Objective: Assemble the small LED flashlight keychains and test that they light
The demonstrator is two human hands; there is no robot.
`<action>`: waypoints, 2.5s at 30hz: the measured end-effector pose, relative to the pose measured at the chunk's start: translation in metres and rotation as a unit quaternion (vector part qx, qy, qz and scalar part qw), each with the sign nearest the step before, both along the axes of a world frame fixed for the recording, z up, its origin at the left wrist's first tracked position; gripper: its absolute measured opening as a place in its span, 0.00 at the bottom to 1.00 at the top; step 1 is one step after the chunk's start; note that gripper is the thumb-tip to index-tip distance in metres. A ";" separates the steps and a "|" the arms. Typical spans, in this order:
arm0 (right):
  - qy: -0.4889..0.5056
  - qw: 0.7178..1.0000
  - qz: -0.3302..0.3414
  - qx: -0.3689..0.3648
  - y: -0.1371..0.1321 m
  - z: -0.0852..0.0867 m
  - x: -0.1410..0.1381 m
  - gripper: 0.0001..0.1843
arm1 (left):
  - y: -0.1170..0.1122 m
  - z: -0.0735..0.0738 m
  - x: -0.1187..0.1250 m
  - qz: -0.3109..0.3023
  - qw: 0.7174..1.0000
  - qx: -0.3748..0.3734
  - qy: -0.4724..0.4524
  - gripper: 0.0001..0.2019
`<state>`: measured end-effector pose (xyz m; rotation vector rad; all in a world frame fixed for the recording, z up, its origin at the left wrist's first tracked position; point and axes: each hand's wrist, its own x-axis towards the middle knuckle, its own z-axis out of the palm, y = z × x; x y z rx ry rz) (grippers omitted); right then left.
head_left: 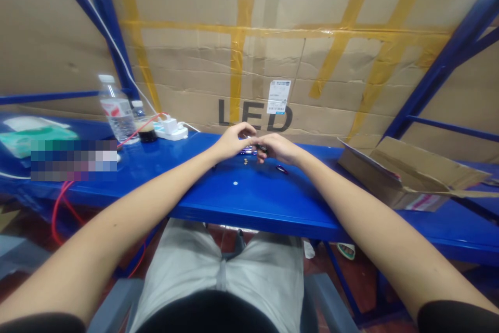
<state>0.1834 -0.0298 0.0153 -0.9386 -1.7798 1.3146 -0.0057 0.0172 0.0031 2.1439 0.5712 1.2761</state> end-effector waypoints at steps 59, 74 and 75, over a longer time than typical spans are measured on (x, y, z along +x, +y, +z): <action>-0.247 0.949 -0.121 0.152 -0.014 0.008 -0.014 0.13 | 0.001 -0.001 -0.007 -0.194 0.925 -0.315 -0.082 0.44; -0.259 0.940 -0.122 0.185 -0.012 0.006 -0.012 0.14 | 0.002 -0.001 -0.008 -0.212 0.893 -0.377 -0.126 0.43; -0.260 0.939 -0.121 0.189 -0.011 0.005 -0.012 0.14 | 0.002 -0.001 -0.008 -0.214 0.889 -0.382 -0.131 0.43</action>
